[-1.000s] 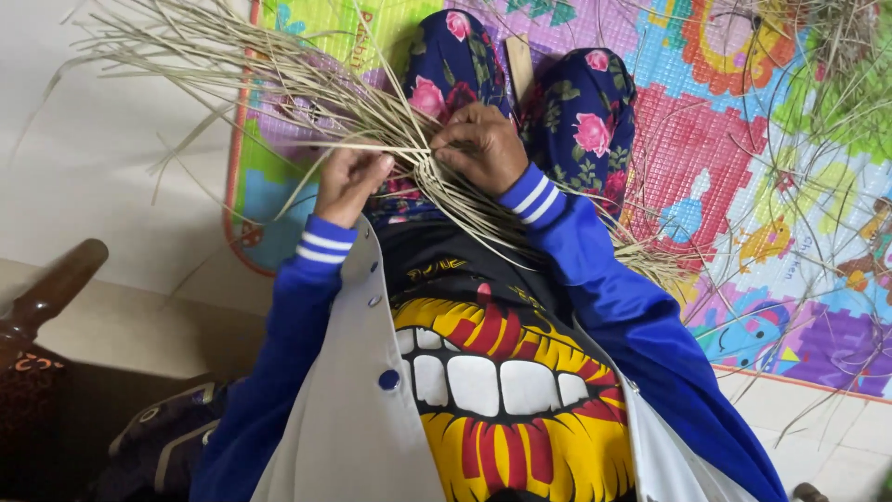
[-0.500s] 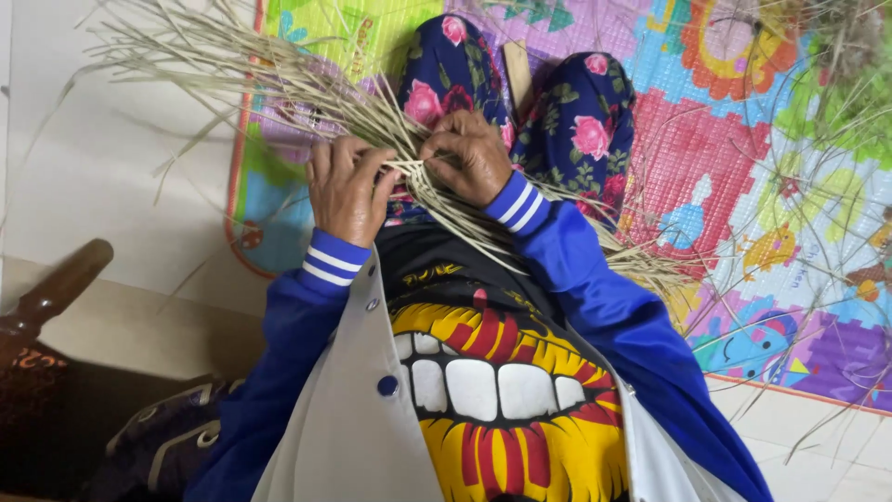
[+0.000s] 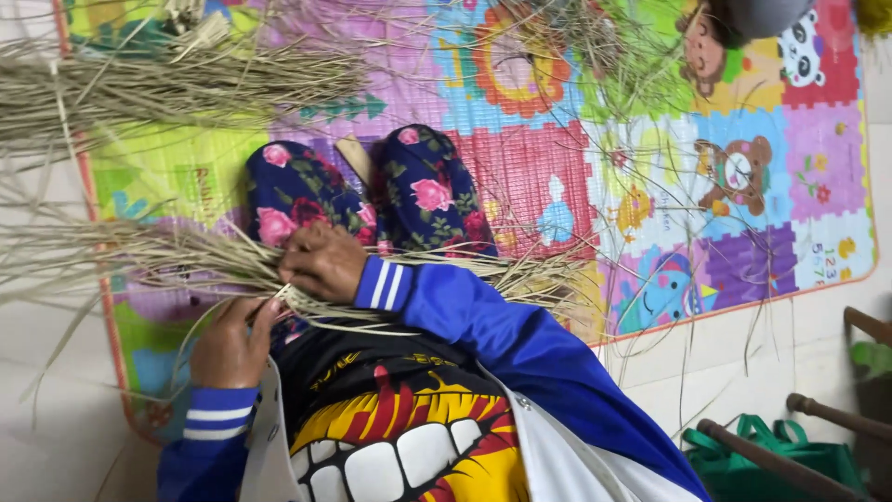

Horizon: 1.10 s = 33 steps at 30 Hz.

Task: Weaving and braiding long straw fibers together by hand while sitting on a floor mat.

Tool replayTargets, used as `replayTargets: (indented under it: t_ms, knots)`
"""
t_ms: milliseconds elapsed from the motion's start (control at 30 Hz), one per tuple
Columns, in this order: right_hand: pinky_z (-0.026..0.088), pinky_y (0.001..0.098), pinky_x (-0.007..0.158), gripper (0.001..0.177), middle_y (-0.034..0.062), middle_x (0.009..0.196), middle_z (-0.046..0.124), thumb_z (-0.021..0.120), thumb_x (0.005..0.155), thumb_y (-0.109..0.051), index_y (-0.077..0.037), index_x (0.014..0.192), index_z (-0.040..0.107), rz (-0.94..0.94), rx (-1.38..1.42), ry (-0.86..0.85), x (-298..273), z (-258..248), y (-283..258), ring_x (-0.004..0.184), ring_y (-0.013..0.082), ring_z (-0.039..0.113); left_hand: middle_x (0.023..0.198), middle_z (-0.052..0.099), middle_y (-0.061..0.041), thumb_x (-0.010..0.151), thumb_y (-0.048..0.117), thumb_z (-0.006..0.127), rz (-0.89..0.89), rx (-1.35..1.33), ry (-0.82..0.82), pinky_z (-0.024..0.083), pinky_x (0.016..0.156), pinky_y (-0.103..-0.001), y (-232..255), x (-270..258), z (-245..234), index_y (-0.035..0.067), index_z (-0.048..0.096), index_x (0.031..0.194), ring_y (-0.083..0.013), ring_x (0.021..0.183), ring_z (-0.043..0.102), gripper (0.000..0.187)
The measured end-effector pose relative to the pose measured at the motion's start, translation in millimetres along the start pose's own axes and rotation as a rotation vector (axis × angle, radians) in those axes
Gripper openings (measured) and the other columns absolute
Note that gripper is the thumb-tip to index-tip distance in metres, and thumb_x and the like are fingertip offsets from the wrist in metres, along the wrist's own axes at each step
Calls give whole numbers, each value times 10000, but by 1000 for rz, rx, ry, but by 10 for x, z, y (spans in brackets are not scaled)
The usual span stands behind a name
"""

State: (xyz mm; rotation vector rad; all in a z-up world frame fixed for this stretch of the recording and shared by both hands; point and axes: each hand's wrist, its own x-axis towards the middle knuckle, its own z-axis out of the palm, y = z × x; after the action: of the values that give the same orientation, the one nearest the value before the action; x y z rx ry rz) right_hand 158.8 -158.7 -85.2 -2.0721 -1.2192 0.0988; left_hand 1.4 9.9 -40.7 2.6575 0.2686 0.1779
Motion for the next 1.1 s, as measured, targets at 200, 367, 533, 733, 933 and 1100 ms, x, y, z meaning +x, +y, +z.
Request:
replayTargets:
  t_ms: [200,367,533,733,933,1100]
  knots:
    - [492,454,806,151,29,1077,590,691,896,-366,-272,999,635,30,-11,-51,-41,78,8,1036,304,585,870,707,-94,989,368,802,-334,-448,-21,548,833,-429,-170,-76,257,163,806,1011,-354,888,687,206]
    - [467,437,788,121,22,1065,577,698,893,-359,-277,963,642,-9,-20,-12,14,-13,-59,999,283,572,801,693,-177,931,286,863,-433,-712,-41,535,784,-407,-42,-46,238,38,810,1021,-278,833,670,269]
    - [479,431,774,110,25,1074,599,641,934,-392,-290,960,674,-106,84,5,51,13,99,1011,272,586,868,726,-153,911,370,839,-550,-678,-97,541,818,-414,-146,-25,421,92,807,1055,-251,875,689,314]
    - [470,420,786,111,44,1101,631,685,949,-372,-274,997,706,-97,115,-27,124,-114,-40,1017,291,602,758,652,-114,909,368,834,-618,-701,-23,498,677,-385,30,-45,279,58,784,1018,-208,746,631,332]
    - [413,406,809,134,30,1098,621,766,908,-327,-277,1022,717,-50,62,-114,162,-143,-54,1025,277,571,609,581,-62,918,254,803,-648,-838,48,459,509,-266,48,-50,340,47,777,991,-127,573,590,221]
    - [425,401,814,121,31,1038,626,784,912,-294,-256,1013,730,-26,117,-173,189,-206,-118,993,291,580,638,626,-79,924,235,778,-685,-1009,-20,540,468,-237,-93,-156,500,10,761,1021,-147,528,665,246]
